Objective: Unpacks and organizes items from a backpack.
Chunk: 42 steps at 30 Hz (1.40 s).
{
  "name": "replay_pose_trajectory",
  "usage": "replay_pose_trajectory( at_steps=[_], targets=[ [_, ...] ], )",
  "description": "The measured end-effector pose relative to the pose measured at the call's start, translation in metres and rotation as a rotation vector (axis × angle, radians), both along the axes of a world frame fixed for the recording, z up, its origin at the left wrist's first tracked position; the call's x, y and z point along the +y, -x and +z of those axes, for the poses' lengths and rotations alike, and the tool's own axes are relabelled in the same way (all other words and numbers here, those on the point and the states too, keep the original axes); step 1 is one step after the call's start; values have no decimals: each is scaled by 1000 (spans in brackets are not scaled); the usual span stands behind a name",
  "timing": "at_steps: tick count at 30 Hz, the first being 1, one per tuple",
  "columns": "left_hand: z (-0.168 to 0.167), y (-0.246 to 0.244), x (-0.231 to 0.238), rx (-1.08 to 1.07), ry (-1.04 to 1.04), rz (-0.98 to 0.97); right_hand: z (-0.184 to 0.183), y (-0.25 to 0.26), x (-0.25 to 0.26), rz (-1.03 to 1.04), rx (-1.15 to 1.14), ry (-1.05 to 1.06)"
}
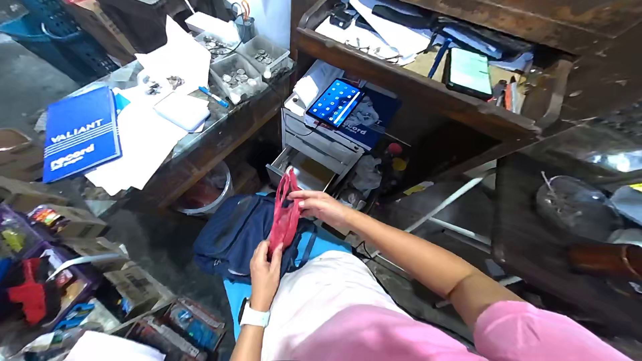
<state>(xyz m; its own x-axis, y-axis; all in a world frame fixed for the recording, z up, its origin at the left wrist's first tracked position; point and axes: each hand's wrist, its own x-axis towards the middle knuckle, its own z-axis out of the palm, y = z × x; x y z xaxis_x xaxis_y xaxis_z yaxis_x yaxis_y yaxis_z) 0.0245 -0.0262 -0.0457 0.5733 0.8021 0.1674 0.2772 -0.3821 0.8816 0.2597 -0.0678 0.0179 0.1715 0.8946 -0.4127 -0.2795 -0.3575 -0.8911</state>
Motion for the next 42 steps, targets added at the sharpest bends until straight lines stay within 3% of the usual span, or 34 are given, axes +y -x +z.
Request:
replay_pose_trajectory(
  at_steps=[4, 8, 10, 13, 16, 20, 24, 28, 30, 32, 33, 35, 37, 38, 40, 42],
  targets=[
    [8, 11, 3, -226, 204, 109, -5, -9, -15, 61, -373, 58],
    [14, 19, 1, -317, 435, 204, 4, -25, -23, -251, -507, -29],
    [19, 20, 0, -360, 550, 248, 6, -28, -18, -313, -497, -20],
    [30, 19, -6, -442, 578, 211, 15, -3, -14, 67, -433, -46],
    [50, 19, -9, -482, 507, 163, 4, 39, -8, 473, -385, -221],
    [69, 37, -1, -554, 415, 131, -19, 37, -3, 682, -448, -379],
    [73, 57, 16, -552, 477, 217, -8, 2, -16, 890, -455, -238],
    [79, 67, 26, -417, 401, 258, 25, -19, -24, 1092, -803, -68],
    [91, 70, 25, -137, 159, 218, 56, -20, -27, 946, -1029, -44],
    [110, 68, 20, 180, -116, 238, 90, -9, -25, 629, -1212, -320],
    [119, 66, 17, 277, -207, 246, 103, 2, -22, 466, -1199, -537],
    [135, 63, 10, 316, -263, 248, 114, 35, -14, 360, -839, -865],
    [143, 62, 4, 116, -153, 211, 99, 74, -6, 471, -499, -976],
    [143, 60, 1, -32, -77, 183, 85, 91, -1, 509, -449, -978],
    [140, 58, -2, -261, 42, 181, 51, 110, 11, 554, -492, -877],
    [140, 60, -4, -466, 248, 185, 25, 109, 16, 734, -628, -576]
  ],
)
